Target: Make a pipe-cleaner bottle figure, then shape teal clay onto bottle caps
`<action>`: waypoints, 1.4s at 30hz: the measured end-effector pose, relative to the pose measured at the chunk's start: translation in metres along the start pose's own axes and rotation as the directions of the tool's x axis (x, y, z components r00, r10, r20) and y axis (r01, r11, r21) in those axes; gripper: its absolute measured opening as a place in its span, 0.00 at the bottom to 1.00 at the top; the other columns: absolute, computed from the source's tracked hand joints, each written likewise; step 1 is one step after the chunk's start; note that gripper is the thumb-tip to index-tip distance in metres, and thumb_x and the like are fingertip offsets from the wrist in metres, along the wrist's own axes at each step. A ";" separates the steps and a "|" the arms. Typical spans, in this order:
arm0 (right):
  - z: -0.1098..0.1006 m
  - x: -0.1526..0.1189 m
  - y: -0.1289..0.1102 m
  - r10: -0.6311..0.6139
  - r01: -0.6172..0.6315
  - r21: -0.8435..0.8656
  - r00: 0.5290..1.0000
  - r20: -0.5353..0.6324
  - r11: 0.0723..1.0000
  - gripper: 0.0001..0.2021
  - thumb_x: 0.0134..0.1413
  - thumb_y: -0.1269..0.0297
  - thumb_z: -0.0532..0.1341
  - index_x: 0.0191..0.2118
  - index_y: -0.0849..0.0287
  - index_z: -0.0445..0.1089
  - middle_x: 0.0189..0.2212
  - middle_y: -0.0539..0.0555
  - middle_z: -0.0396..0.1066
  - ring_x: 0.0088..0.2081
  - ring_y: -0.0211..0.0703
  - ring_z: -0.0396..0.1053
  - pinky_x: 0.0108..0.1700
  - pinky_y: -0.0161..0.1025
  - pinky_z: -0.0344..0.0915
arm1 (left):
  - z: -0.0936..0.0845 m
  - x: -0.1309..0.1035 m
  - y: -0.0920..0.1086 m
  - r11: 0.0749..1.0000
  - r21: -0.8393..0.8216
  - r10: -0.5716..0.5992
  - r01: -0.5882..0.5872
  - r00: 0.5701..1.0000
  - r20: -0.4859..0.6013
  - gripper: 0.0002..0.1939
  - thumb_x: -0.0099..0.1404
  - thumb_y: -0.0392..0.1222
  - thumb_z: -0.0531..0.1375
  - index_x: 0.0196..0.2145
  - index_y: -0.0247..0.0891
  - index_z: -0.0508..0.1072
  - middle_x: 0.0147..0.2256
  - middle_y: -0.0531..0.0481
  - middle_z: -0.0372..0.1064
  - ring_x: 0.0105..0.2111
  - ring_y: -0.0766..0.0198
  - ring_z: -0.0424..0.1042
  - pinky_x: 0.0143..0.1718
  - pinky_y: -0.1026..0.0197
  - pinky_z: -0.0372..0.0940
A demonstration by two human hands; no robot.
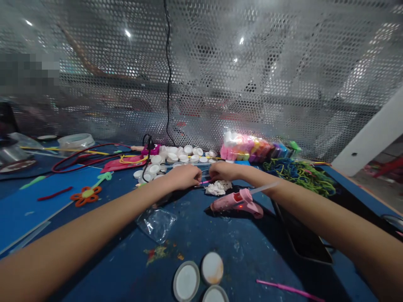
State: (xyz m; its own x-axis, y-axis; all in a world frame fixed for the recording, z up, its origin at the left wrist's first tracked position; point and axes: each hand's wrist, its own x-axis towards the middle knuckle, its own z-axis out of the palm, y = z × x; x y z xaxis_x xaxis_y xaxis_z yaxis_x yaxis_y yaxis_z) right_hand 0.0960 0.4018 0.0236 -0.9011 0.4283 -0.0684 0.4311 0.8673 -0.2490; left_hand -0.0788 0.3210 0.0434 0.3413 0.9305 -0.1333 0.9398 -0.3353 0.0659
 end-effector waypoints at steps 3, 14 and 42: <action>-0.002 0.001 -0.004 0.010 -0.009 0.011 1.000 -0.020 1.000 0.04 0.46 0.74 0.64 0.24 0.63 0.70 0.23 0.49 0.68 0.25 0.34 0.58 0.28 0.32 0.54 | 0.002 -0.001 0.001 0.999 0.019 -0.028 0.029 0.999 -0.016 0.10 0.57 0.41 0.56 0.34 0.40 0.76 0.32 0.46 0.75 0.33 0.57 0.71 0.29 0.63 0.57; -0.092 -0.074 -0.001 0.291 -0.134 0.315 0.798 -0.528 0.939 0.02 0.51 0.69 0.60 0.31 0.61 0.66 0.24 0.48 0.66 0.26 0.35 0.62 0.29 0.34 0.58 | 0.006 -0.001 0.007 0.984 0.064 -0.155 0.165 0.977 -0.144 0.13 0.61 0.40 0.51 0.34 0.36 0.76 0.36 0.38 0.75 0.37 0.49 0.74 0.36 0.54 0.64; 0.040 -0.198 -0.173 0.067 -0.085 0.013 0.674 -0.735 0.996 0.27 0.55 0.65 0.60 0.60 0.50 0.54 0.55 0.61 0.58 0.52 0.54 0.65 0.48 0.51 0.68 | 0.006 -0.136 0.170 0.176 -0.939 -0.010 -0.296 0.953 -0.302 0.27 0.50 0.37 0.65 0.49 0.38 0.64 0.42 0.44 0.69 0.45 0.57 0.68 0.43 0.57 0.62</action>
State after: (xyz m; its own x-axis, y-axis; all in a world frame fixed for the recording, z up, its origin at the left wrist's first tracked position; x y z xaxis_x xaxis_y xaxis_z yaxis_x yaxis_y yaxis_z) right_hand 0.1975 0.1570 0.0420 -0.5440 0.5336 0.6475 0.5055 0.8244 -0.2546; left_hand 0.0344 0.1367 0.0670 0.3106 0.9350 0.1711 0.0492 -0.1956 0.9794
